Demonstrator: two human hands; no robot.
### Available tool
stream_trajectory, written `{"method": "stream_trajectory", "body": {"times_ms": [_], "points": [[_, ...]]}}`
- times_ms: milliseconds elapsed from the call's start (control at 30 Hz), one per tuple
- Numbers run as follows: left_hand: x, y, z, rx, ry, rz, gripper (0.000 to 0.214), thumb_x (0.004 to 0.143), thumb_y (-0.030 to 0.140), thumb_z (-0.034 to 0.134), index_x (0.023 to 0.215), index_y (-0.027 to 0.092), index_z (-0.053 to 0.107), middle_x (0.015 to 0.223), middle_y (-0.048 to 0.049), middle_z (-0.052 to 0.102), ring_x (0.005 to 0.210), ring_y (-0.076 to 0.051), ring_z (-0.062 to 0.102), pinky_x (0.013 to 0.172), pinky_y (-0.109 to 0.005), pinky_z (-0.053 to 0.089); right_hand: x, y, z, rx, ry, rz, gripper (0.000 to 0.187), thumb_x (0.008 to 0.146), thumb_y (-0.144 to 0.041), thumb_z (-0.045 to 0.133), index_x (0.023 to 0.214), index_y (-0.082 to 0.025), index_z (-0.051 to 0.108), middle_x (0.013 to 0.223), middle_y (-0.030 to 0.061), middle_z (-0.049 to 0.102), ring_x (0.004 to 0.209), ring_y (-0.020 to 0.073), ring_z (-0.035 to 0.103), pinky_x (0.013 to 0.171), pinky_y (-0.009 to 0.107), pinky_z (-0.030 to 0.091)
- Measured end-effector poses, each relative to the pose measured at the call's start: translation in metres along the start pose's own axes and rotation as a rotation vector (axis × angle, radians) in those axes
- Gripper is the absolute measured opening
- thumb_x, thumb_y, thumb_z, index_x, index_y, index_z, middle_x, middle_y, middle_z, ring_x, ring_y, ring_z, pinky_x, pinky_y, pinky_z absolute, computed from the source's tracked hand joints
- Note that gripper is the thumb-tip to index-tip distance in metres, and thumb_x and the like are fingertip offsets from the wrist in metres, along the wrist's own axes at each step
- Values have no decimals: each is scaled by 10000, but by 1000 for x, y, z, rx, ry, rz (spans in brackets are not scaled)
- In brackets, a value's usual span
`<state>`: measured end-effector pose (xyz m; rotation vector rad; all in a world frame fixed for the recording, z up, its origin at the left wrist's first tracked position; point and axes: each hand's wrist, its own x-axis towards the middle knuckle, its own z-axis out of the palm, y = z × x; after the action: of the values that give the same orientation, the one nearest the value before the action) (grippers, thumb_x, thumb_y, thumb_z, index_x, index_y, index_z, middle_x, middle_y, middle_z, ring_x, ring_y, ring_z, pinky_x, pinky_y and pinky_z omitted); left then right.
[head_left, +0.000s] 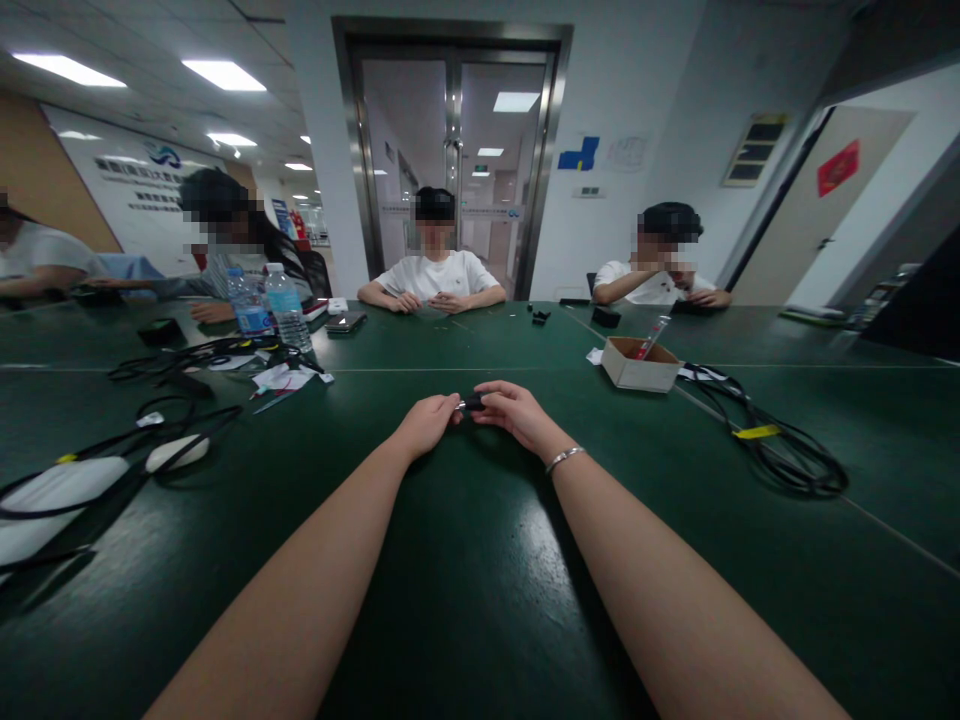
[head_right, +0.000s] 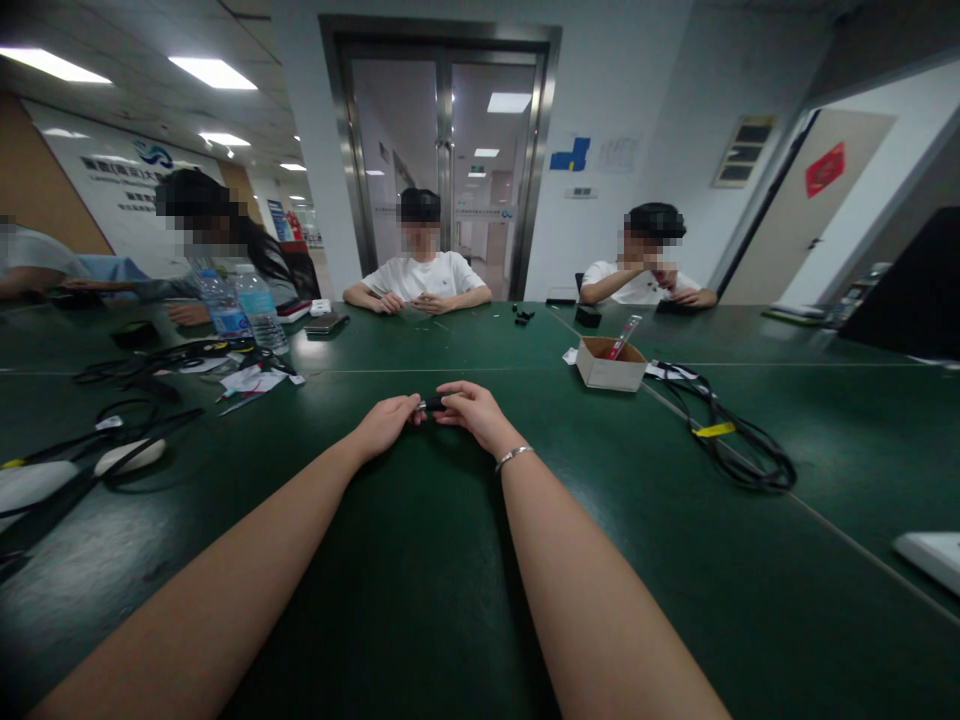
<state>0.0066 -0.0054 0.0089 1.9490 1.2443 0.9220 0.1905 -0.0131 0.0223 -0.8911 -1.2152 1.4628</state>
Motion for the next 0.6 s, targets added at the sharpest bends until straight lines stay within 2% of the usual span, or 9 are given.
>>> {"method": "stream_trajectory", "body": {"times_ms": [167,333,500,600], "points": [[0,0,0,-37,-23,16,367,854,512,399,891,192,577,903,-27,652,812,-176,580,774,-298,434,0,1,0,10,7,-1,192,823,11,521,930,-121,611,749,49,661,603,128,671,611,213,582],[-1,1,0,25,-11,12,499,887,544,281,799,175,605,837,-46,644,796,-186,578,792,-308,430,0,0,0,7,3,-1,172,824,0,550,927,-120,617,764,55,662,606,131,673,603,208,580],[-1,0,0,19,-12,42,385,868,512,376,866,192,590,877,-28,652,815,-179,579,779,-290,434,0,0,0,5,15,0,187,830,10,530,932,-120,616,760,55,662,608,130,673,608,209,581],[-2,-1,1,38,6,44,476,891,520,294,777,179,606,829,-45,643,793,-183,575,792,-302,430,0,0,0,3,11,-1,175,829,-1,543,925,-125,622,757,49,659,616,129,674,611,210,583]]}}
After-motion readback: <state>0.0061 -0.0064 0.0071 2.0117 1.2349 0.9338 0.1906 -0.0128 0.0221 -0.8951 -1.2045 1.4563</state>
